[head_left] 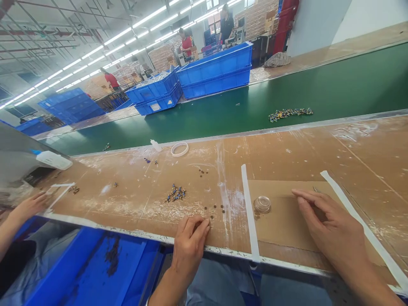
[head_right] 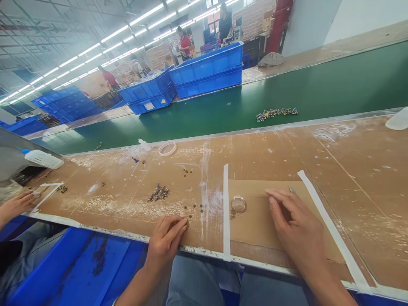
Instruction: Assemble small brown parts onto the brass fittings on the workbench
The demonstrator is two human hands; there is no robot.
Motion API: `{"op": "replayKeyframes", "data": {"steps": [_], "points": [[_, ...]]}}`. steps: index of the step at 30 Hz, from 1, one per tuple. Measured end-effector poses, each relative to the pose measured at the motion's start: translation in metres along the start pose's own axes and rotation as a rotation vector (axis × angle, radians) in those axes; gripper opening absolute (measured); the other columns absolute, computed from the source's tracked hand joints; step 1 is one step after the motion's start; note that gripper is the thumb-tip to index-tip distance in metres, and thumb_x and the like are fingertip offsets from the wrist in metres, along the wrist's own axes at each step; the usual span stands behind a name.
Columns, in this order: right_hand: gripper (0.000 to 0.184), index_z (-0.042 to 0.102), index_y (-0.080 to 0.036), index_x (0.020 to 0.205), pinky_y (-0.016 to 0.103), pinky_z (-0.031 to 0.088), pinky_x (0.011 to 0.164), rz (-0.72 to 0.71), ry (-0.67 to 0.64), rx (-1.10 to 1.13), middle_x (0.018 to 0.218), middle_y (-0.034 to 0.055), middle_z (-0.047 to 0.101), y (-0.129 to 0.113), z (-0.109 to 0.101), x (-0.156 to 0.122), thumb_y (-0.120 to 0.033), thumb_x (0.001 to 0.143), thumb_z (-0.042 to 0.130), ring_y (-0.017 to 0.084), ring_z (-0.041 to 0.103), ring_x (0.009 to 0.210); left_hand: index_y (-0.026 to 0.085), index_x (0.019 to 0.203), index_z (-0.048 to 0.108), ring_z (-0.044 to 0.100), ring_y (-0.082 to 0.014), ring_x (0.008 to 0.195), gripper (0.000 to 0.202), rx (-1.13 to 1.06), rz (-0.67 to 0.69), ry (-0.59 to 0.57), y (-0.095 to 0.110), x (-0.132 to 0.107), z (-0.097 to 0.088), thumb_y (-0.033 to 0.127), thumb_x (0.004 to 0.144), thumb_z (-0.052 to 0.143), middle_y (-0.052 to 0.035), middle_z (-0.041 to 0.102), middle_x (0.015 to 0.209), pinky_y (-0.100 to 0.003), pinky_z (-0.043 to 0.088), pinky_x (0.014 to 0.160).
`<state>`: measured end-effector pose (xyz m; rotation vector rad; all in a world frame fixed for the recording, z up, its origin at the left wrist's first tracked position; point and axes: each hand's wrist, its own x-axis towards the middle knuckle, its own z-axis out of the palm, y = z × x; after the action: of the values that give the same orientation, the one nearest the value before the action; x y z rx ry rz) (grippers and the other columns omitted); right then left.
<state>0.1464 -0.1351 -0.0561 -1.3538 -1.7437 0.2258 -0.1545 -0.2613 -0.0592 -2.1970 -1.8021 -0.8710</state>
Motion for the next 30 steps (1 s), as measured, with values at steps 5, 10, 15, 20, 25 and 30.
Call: {"op": "replayKeyframes", "data": {"steps": [5, 10, 15, 20, 25, 30], "points": [[0.028, 0.069, -0.027, 0.099, 0.028, 0.052, 0.077, 0.021, -0.003, 0.003, 0.098, -0.0003, 0.072, -0.001, 0.000, 0.000, -0.043, 0.091, 0.047, 0.016, 0.067, 0.090, 0.023, 0.115, 0.065, 0.059, -0.0178, 0.085, 0.027, 0.003, -0.018, 0.004, 0.003, 0.001, 0.003, 0.013, 0.091, 0.060, -0.0059, 0.066, 0.097, -0.032, 0.052, 0.074], [0.027, 0.069, -0.028, 0.099, 0.027, 0.051, 0.073, 0.018, 0.010, -0.003, 0.096, -0.0017, 0.072, -0.001, 0.001, 0.000, -0.043, 0.091, 0.048, 0.016, 0.067, 0.088, 0.022, 0.116, 0.065, 0.057, -0.0186, 0.084, 0.028, 0.023, -0.025, -0.001, 0.004, 0.002, 0.004, 0.013, 0.090, 0.061, -0.0065, 0.064, 0.096, -0.034, 0.050, 0.073], [0.027, 0.069, -0.028, 0.098, 0.028, 0.051, 0.073, -0.001, 0.022, -0.006, 0.096, -0.0007, 0.072, 0.002, 0.003, 0.000, -0.043, 0.091, 0.048, 0.017, 0.068, 0.090, 0.020, 0.114, 0.065, 0.056, -0.0183, 0.084, 0.026, 0.010, -0.026, 0.019, 0.013, 0.005, 0.004, 0.011, 0.090, 0.060, -0.0066, 0.063, 0.096, -0.035, 0.048, 0.074], [0.029, 0.070, -0.027, 0.098, 0.030, 0.051, 0.075, 0.020, 0.022, 0.000, 0.096, 0.0006, 0.073, 0.001, 0.002, 0.000, -0.044, 0.091, 0.048, 0.018, 0.068, 0.089, 0.020, 0.113, 0.065, 0.056, -0.0170, 0.080, 0.024, 0.026, -0.013, 0.034, 0.016, 0.009, 0.004, 0.012, 0.091, 0.059, -0.0053, 0.063, 0.093, -0.034, 0.047, 0.073], [0.028, 0.071, -0.024, 0.097, 0.027, 0.052, 0.076, 0.011, 0.015, -0.021, 0.096, 0.0021, 0.073, -0.003, 0.000, 0.001, -0.041, 0.090, 0.050, 0.017, 0.069, 0.089, 0.022, 0.113, 0.064, 0.055, -0.0172, 0.081, 0.024, 0.034, -0.005, 0.027, 0.015, 0.010, 0.006, 0.013, 0.091, 0.059, -0.0053, 0.063, 0.093, -0.035, 0.046, 0.073], [0.028, 0.071, -0.025, 0.096, 0.027, 0.052, 0.076, 0.015, 0.018, -0.014, 0.096, 0.0018, 0.073, -0.002, -0.001, 0.001, -0.041, 0.090, 0.049, 0.017, 0.069, 0.089, 0.020, 0.113, 0.064, 0.054, -0.0180, 0.081, 0.025, 0.032, -0.004, 0.019, 0.017, 0.009, 0.006, 0.012, 0.090, 0.061, -0.0061, 0.063, 0.093, -0.035, 0.046, 0.073]]}}
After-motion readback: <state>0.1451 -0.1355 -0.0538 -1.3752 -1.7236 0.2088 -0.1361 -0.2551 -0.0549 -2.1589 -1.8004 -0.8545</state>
